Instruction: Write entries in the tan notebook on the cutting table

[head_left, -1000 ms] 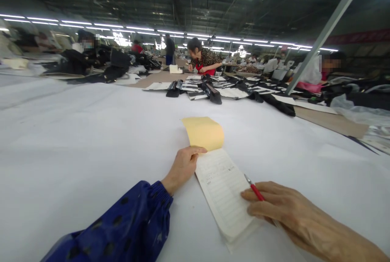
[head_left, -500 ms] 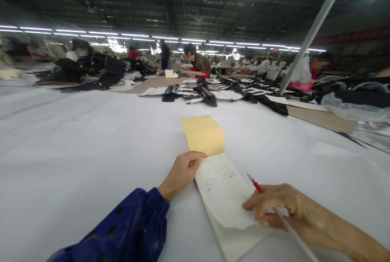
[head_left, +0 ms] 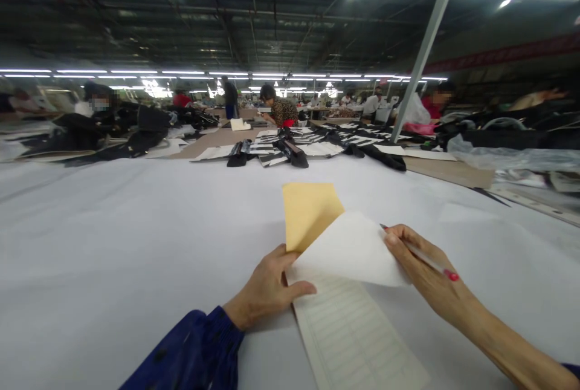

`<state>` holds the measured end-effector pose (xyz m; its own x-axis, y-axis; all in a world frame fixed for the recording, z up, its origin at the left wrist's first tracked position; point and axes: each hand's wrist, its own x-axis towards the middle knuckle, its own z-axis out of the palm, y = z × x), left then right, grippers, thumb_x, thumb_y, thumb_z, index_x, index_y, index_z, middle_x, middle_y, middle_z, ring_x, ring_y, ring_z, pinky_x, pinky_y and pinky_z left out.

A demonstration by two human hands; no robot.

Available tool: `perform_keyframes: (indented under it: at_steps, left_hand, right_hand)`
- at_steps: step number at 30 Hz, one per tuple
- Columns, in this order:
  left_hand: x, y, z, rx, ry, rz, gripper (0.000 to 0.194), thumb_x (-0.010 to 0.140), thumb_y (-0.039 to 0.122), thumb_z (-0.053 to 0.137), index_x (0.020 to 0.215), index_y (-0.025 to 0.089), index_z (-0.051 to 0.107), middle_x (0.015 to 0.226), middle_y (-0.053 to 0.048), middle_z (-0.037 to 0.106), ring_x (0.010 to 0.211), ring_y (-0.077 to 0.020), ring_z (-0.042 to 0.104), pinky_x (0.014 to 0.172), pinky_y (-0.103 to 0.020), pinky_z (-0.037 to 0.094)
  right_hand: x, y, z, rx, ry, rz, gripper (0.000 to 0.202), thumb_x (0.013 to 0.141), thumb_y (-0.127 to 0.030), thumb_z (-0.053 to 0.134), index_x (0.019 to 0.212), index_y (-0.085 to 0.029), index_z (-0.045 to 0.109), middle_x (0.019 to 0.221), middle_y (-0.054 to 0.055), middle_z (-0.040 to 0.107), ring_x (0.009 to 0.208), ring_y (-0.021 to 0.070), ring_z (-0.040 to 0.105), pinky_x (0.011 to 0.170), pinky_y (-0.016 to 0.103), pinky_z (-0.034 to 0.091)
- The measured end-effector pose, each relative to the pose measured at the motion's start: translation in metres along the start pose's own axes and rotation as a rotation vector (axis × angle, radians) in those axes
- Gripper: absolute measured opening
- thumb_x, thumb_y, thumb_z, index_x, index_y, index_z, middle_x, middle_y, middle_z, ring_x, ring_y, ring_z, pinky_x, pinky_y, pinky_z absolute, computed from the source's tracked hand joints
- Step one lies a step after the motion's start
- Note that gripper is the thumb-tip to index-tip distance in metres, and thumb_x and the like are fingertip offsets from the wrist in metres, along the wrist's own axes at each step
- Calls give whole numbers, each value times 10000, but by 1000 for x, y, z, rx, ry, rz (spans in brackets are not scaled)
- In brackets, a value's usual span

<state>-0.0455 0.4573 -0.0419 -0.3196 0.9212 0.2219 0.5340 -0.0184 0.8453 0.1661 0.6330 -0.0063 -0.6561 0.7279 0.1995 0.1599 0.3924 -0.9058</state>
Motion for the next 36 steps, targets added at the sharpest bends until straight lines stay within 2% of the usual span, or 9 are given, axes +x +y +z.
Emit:
perform_keyframes:
  at_steps: [1, 3, 7, 11, 13, 18, 28, 32, 36]
  left_hand:
    - [1, -1, 2, 27, 26, -9, 198, 804, 326, 675, 728, 146, 644, 859, -56, 585, 819, -201, 536, 740, -295, 386]
    - [2, -4, 4, 41, 91, -18, 286, 852, 268, 565, 599, 168, 476, 722, -15, 497, 698, -157, 456, 661, -281, 314]
    - [5, -7, 3, -58, 179, -75, 338, 859, 331, 528, 607, 195, 348, 632, 32, 365, 626, -121, 371, 597, -258, 273]
    - [6, -8, 1, -206, 208, -128, 327, 865, 400, 544, 655, 184, 417, 657, 13, 464, 668, -140, 464, 636, -252, 370]
    - [6, -9, 1, -273, 219, -128, 316, 854, 416, 562, 680, 175, 457, 699, -4, 515, 718, -157, 502, 705, -272, 422]
    - [10, -9, 1, -378, 252, -117, 311, 840, 433, 602, 733, 148, 537, 766, -30, 576, 765, -166, 524, 808, -313, 451]
    - [9, -1, 0, -423, 267, -134, 346, 819, 429, 634, 665, 153, 493, 707, -15, 545, 769, -172, 531, 728, -281, 421]
    - [9, 0, 0, -427, 272, -138, 362, 804, 425, 636, 645, 166, 440, 676, 1, 488, 746, -160, 504, 718, -278, 402]
    - [9, -2, 1, -438, 262, -136, 340, 809, 433, 623, 685, 155, 473, 694, 0, 482, 718, -144, 477, 699, -273, 391]
  right_hand:
    - [0, -1, 0, 4, 21, -8, 495, 881, -700, 531, 798, -212, 501, 706, -29, 442, 599, 117, 389, 513, 220, 333]
    - [0, -4, 0, 15, 67, -30, 473, 892, -676, 539, 798, -212, 514, 719, -24, 453, 621, 122, 405, 532, 225, 357]
    - [1, -1, 1, 75, 159, -75, 447, 886, -663, 564, 839, -219, 548, 787, -6, 530, 715, 145, 503, 651, 254, 456]
    - [4, 5, 4, 288, 232, -77, 390, 906, -633, 566, 1000, -254, 568, 1083, 37, 659, 893, 202, 645, 766, 326, 543]
    - [4, 5, 5, 279, 246, -104, 370, 903, -622, 578, 1011, -268, 586, 1157, 43, 683, 914, 216, 659, 753, 335, 551]
    - [0, 3, 9, 34, 214, -199, 365, 927, -619, 513, 940, -268, 614, 1070, 44, 734, 818, 215, 651, 724, 354, 540]
    - [1, 8, 17, -59, 101, -255, 346, 913, -590, 528, 916, -252, 604, 953, 67, 738, 686, 182, 635, 662, 329, 604]
    - [-2, 6, 18, -121, 69, -266, 388, 920, -607, 484, 939, -250, 633, 927, 82, 727, 728, 204, 673, 660, 344, 627]
    - [-4, 4, 18, -172, 70, -265, 404, 914, -631, 455, 915, -265, 624, 917, 75, 735, 778, 228, 705, 690, 370, 627]
